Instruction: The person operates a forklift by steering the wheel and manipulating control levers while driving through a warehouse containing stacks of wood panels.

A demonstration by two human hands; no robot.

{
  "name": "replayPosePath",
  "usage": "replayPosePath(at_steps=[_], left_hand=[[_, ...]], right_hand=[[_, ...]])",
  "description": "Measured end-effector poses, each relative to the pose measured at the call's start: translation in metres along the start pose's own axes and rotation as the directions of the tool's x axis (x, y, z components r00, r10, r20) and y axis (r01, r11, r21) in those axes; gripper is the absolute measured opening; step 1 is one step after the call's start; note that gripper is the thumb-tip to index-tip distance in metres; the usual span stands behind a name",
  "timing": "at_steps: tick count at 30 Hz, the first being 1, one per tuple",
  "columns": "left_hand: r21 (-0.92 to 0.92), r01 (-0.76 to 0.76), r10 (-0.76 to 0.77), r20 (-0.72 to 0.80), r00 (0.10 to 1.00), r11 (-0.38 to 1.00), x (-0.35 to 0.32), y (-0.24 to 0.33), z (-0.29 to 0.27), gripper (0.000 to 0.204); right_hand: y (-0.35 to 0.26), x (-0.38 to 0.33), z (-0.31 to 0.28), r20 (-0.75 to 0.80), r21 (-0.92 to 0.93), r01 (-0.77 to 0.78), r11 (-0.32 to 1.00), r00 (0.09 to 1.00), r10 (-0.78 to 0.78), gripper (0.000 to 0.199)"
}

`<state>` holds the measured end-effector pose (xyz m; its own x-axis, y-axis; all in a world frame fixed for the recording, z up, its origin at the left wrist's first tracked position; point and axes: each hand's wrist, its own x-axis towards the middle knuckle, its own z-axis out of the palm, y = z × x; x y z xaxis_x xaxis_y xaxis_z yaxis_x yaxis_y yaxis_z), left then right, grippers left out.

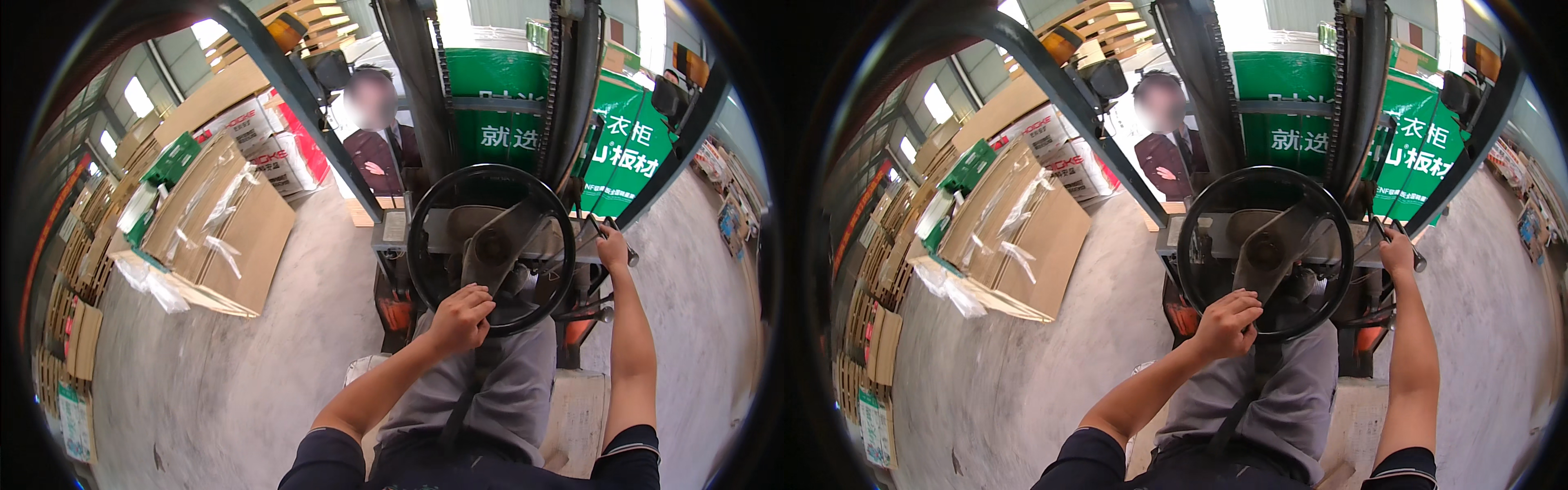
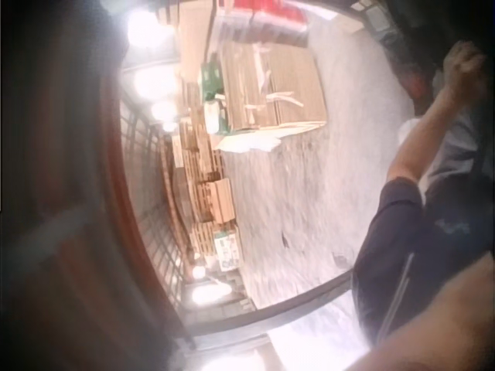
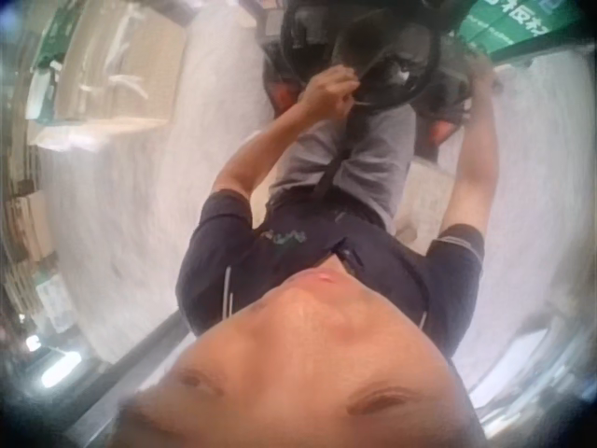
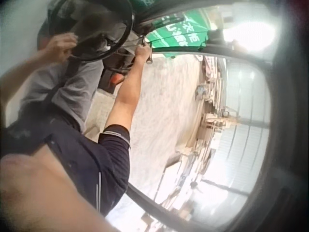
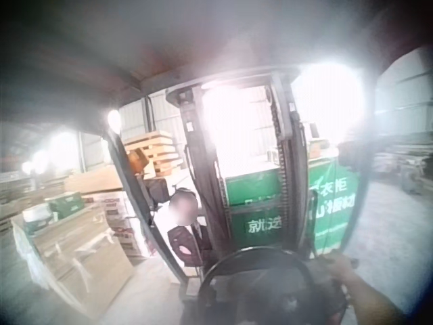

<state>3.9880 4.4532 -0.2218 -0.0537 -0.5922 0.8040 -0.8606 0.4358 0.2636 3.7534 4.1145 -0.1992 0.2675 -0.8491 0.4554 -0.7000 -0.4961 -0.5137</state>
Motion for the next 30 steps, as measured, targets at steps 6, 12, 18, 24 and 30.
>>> replayPosePath(at_steps=[6,12,18,24,30], left_hand=[[0.003,0.004,-0.003,-0.014,1.0,1.0,-0.015,0.001,-0.016,0.025],[-0.009,-0.006,0.006,-0.008,1.0,1.0,-0.015,0.005,-0.022,0.026],[-0.125,-0.06,0.073,0.097,0.993,0.99,0.02,0.028,0.015,0.027],[-0.12,-0.052,0.07,0.15,0.986,0.991,0.067,0.008,0.07,0.03],[-0.129,-0.031,0.053,0.172,0.984,0.991,0.178,-0.029,0.12,0.029]], right_hand=[[-0.025,-0.017,0.008,0.023,-0.013,0.019,1.0,1.0,-0.019,0.042],[-0.035,-0.025,0.001,0.005,0.013,-0.073,0.997,0.997,0.073,0.043],[-0.04,-0.025,0.0,0.004,0.016,-0.112,0.994,0.994,0.112,0.043],[-0.039,-0.011,0.038,0.044,0.028,-0.13,0.991,0.991,0.128,0.041],[-0.006,0.108,0.025,0.019,0.014,-0.175,0.984,0.984,0.175,0.041]])
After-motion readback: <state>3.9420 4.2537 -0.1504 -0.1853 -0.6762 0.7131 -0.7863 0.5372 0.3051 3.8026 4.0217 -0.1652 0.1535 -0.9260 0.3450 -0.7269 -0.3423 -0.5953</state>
